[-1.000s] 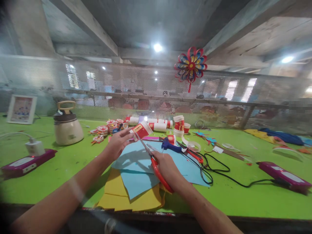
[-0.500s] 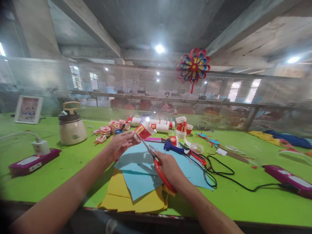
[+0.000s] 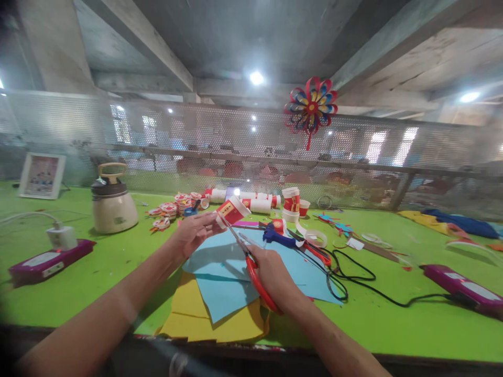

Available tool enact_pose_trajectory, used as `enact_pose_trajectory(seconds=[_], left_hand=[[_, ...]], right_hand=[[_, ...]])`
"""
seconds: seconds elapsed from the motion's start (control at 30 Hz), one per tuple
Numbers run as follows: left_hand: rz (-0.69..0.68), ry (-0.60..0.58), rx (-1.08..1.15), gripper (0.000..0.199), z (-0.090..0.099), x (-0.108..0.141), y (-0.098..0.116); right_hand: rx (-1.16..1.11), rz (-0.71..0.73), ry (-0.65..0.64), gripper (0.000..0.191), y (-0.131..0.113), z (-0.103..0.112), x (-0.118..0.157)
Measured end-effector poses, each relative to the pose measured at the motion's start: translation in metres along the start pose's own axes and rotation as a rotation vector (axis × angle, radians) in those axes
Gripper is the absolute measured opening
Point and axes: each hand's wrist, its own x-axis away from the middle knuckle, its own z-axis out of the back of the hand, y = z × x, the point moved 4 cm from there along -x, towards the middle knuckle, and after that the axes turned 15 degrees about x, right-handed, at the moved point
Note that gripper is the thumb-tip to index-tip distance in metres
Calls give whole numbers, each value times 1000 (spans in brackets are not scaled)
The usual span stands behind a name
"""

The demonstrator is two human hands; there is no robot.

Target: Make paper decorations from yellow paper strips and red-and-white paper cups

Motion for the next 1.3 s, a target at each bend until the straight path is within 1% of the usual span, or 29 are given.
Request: enact_pose_trajectory(seconds=[0.27,0.43,0.7,0.8,0.97,1.13,1.3], left_hand=[[-70,45,6,24,-1,0,0],[-77,52,-11,27,0,1,0],[-64,52,-7,30,-2,2,1],[-63,53,13,28,-3,2,1],[-21,37,33,20,-3,2,5],[-52,45,39,17,0,1,3],[-68,36,45,18,0,0,0]], right_hand=[[-63,34,-6,35,1,0,-4],[-35,2,-12,37,-1,2,-3],[-32,-3,-36,37,1,1,-1],[-32,6,-24,37,2,0,-1],[-15,3,2,37,2,1,-1],[-34,21,-3,43,1,1,-3],[-35,4,-6,38,1,1,-2]])
